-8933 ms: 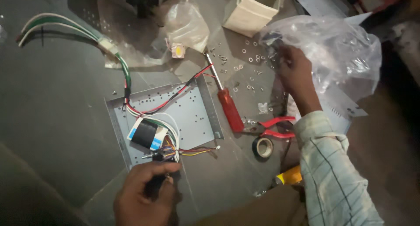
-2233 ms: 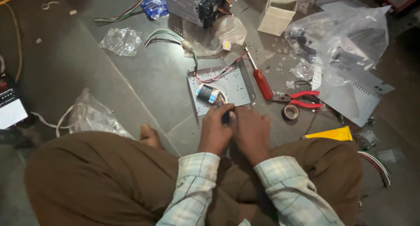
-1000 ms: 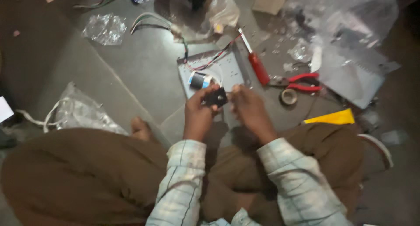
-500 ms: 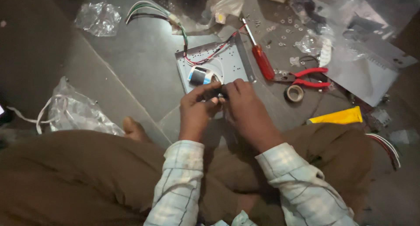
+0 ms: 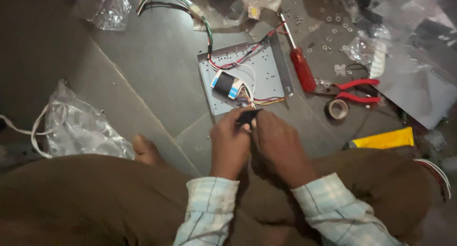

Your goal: The person sits on the floor assembling an electronic device. They strip wires, insert a small black component into a metal box, and use pliers to crimp connectors onto the wires.

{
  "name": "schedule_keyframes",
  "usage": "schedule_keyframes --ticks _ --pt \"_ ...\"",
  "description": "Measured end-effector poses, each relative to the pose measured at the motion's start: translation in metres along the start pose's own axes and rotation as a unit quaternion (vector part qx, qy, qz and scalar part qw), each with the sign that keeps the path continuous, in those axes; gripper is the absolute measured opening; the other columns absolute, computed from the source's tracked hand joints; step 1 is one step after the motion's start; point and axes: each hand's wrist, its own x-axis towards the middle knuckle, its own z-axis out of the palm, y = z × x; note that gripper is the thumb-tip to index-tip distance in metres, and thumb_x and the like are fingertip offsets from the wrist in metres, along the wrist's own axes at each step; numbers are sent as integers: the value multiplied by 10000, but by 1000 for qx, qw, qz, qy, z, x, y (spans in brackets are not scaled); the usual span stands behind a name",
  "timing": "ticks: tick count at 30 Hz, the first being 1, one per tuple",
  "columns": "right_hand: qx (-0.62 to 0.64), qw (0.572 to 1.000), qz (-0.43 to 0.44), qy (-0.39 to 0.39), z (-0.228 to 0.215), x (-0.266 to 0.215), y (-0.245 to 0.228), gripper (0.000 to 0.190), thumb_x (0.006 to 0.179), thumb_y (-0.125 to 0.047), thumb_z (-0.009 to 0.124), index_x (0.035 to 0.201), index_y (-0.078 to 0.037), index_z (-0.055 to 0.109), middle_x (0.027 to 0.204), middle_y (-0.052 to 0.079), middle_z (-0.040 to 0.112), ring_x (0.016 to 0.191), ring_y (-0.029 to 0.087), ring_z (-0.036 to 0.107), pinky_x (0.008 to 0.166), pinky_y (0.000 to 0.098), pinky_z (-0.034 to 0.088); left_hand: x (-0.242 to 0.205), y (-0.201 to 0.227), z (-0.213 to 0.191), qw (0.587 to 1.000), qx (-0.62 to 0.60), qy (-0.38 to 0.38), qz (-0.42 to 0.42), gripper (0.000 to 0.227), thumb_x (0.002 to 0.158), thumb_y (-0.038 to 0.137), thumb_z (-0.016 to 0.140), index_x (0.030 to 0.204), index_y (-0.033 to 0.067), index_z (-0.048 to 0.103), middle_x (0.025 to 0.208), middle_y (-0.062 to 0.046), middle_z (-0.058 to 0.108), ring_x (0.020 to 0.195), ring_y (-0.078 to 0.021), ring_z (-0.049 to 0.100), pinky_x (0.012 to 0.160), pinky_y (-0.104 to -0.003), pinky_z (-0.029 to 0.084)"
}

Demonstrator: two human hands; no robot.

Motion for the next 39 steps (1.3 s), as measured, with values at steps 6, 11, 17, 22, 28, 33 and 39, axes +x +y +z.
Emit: schedule_keyframes --ticks 6,11,17,22,28,33,39 --pt "213 964 158 2 27 4 34 238 1038 -257 498 988 -26 526 807 239 590 728 485 576 586 549 444 0 -18 19 998 7 -6 59 415 764 -101 606 1134 46 721 1026 -166 719 970 -349 700 882 -412 550" --pt "499 798 323 -99 6 9 46 299 1081 -247 485 1042 48 517 920 420 393 772 645 289 587 625 267 2 -16 27 989 38 -13 142 431 755 -109 603 1143 42 718 1051 -183 709 1022 -399 670 909 -455 528" --pt "148 987 43 41 2 -13 9 240 1000 -215 505 1090 2 555 981 312 640 885 508 640 727 536 498 -10 -14 20 992 26 -13 127 344 781 -68 645 1107 28 702 1050 -190 720 993 -380 708 894 -434 553" --pt "79 992 97 14 4 -10 7 214 993 -196 518 1084 -4 543 976 295 655 870 514 629 714 586 479 -9 -15 20 989 52 -10 136 303 814 -70 623 1087 22 719 1061 -198 736 1014 -390 706 906 -439 546" --pt "74 994 72 41 31 -1 36 196 997 -192 531 972 -5 582 855 266 657 792 496 641 657 576 490 6 -16 21 996 -2 9 88 381 773 -110 570 1094 27 722 1034 -194 736 980 -376 719 885 -423 551" --pt "246 958 122 84 45 4 70 228 1059 -213 507 920 -46 577 782 149 585 708 350 539 628 473 417 1 -10 29 999 -47 -19 -2 322 822 -75 594 1083 56 729 977 -162 740 879 -316 753 794 -386 576" --pt "138 990 39 -6 16 2 62 220 980 -257 607 1017 -40 614 940 114 624 842 299 633 716 386 501 -1 -21 23 993 -43 4 106 363 832 -94 595 1154 42 691 1042 -162 752 966 -264 728 846 -378 564"
